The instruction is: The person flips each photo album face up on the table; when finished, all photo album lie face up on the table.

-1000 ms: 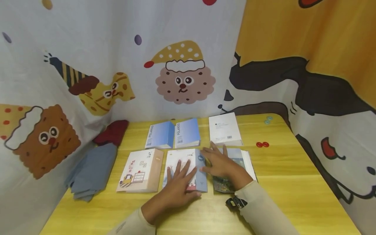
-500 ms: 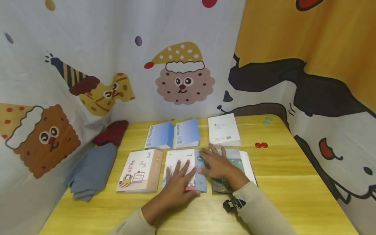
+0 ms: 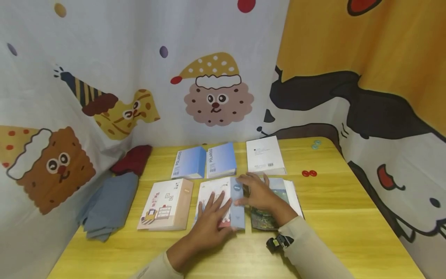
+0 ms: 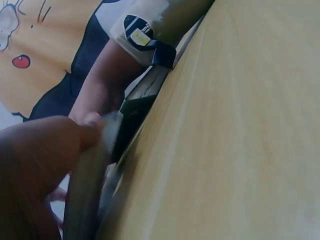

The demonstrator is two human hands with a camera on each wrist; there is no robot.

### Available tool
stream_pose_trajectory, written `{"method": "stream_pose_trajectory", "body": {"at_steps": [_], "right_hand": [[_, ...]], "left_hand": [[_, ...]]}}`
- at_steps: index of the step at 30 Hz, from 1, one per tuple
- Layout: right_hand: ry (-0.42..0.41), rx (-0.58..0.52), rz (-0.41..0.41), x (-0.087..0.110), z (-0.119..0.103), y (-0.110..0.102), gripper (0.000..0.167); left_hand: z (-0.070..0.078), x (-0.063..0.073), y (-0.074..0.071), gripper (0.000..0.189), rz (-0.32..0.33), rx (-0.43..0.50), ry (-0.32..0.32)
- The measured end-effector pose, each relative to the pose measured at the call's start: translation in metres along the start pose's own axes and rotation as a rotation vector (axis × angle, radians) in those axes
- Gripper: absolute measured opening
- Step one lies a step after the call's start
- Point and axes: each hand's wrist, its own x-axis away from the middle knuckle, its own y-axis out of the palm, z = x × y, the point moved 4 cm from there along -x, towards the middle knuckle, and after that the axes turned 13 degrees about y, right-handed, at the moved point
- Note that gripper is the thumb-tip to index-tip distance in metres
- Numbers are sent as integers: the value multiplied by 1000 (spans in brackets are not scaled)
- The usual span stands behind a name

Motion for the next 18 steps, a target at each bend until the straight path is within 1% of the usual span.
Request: {"method": "stream_pose_trajectory", "body": {"at_steps": [3, 5, 7, 11, 12, 14, 18], "right_hand": [[-38, -109, 20, 1, -4, -6, 84], [-73, -161, 18, 2, -7, -9, 83], [-103, -235, -7, 3, -10, -12, 82], [-135, -444, -98, 9, -13, -17, 78], [-139, -498, -117, 10, -13, -18, 79], [-166, -599, -154, 14, -15, -19, 81], [-266, -731, -205, 18, -22, -17, 93]], "left_hand": [[-3, 3, -2, 86, 62, 81, 30], [-3, 4, -5, 85, 99, 139, 48], [-3, 5, -8, 84, 134, 194, 65], [0, 6, -14, 85, 208, 314, 113], [0, 6, -14, 85, 229, 341, 129], [0, 5, -15, 86, 285, 394, 182], [-4, 7, -17, 81, 380, 517, 284]]}}
